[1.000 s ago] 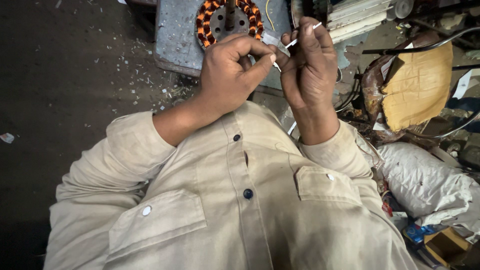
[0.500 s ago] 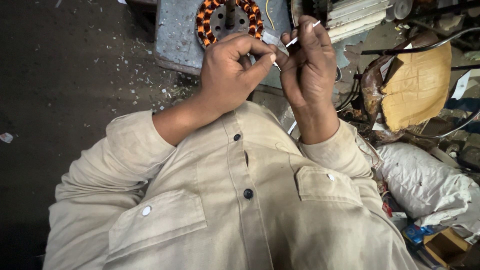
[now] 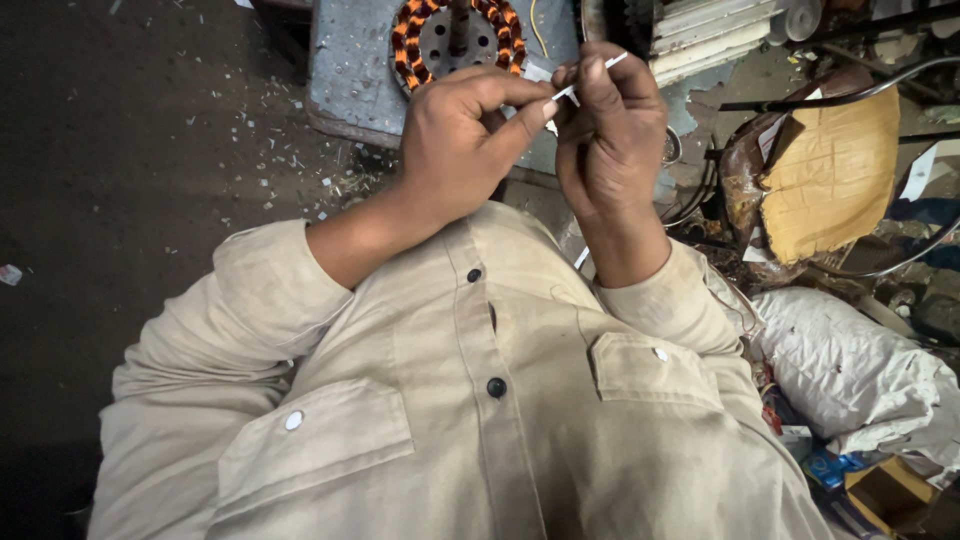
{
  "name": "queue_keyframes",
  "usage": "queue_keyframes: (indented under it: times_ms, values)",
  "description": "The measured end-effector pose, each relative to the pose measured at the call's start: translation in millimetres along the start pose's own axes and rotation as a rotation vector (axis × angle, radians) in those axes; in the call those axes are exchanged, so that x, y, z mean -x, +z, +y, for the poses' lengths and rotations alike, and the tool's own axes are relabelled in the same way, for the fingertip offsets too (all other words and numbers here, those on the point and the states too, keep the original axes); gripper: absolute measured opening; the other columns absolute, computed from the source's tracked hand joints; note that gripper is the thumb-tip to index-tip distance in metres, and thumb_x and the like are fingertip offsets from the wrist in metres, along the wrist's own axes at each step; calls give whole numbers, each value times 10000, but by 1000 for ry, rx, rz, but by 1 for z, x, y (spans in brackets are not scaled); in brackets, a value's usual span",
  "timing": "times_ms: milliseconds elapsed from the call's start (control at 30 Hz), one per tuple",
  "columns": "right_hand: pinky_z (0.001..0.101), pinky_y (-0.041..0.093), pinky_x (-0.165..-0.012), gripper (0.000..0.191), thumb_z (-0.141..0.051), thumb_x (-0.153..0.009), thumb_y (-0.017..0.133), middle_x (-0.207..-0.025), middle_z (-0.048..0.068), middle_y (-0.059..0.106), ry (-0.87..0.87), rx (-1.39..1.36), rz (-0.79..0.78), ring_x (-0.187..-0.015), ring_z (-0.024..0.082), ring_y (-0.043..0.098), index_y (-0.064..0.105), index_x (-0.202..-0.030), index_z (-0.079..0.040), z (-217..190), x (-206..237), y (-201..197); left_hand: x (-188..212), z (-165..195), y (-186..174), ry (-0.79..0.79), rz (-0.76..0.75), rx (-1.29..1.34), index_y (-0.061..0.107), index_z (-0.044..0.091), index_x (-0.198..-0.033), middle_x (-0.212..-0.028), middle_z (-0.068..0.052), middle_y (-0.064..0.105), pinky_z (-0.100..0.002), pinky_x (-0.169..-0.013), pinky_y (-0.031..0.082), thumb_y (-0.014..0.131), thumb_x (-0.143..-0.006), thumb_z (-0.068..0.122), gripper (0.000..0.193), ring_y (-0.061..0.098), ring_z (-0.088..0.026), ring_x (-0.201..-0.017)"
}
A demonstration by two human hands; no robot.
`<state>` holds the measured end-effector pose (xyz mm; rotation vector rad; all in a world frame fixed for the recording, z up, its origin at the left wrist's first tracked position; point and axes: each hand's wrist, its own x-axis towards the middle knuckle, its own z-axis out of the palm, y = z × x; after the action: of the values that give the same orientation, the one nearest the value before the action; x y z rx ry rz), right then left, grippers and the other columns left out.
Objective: The person uses shears to cut a white plastic strip into small pieces and then inserts these pieces into the slots of a copper-wound stator on the workbench. The person repeats this process for multiple slots on the stator.
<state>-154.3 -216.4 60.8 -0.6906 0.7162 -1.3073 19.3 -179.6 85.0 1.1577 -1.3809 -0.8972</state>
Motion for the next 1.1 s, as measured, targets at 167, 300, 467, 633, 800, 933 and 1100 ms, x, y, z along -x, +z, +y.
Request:
queue_keyframes:
  times_ms: [167,300,467,633,800,933,1100]
  values:
    - [366,603,-898,203,-109,-1005,762,-976,123,712,-36,24,5,-934,221,703,681,-1142,16,0,-5,-3,0,-5,-7,27,0,-28,750,17,-1138,-1122,-115,754,-293,-821,581,793,-950,163,241,736,-185,-976]
    - [405,614,-921,212,-93,-1011,777,-992,118,698,-80,41,20,-949,218,690,677,-1146,36,1,-8,-4,-1,-9,-10,26,-25,-71,775,34,-1042,-1044,-87,770,-327,-850,579,775,-967,138,128,741,-212,-981]
    - [378,593,-883,228,-102,-988,779,-981,128,706,-71,59,9,-915,237,702,676,-1138,37,11,-8,-3,-5,-10,-4,3,-46,-115,785,46,-1014,-980,-82,754,-341,-796,572,775,-951,138,112,735,-220,-906]
    - [372,589,-873,229,-89,-984,781,-982,141,710,-72,42,20,-912,250,707,674,-1139,40,13,-11,-5,-6,-11,-8,1,-38,-104,768,39,-1057,-1021,-94,745,-334,-771,570,779,-927,147,169,735,-231,-895]
    - [364,588,-834,220,-80,-976,779,-958,152,725,-46,52,29,-883,250,713,681,-1130,43,15,-11,-9,-6,-15,-6,7,-46,-120,774,51,-1037,-1024,-75,753,-331,-815,577,772,-959,148,125,750,-234,-927]
    - [347,579,-831,217,-60,-972,786,-981,148,729,-57,94,28,-897,230,707,688,-1129,53,20,-12,-10,-6,-21,-4,28,-27,-187,784,71,-1033,-1031,-75,742,-351,-837,571,792,-940,163,131,738,-246,-947]
    - [353,592,-885,200,-42,-994,782,-991,136,723,-115,127,-1,-916,222,702,690,-1132,69,23,-13,-10,-3,-25,-6,35,-17,-326,798,88,-1001,-1027,-93,675,-384,-818,539,832,-902,196,150,691,-267,-941]
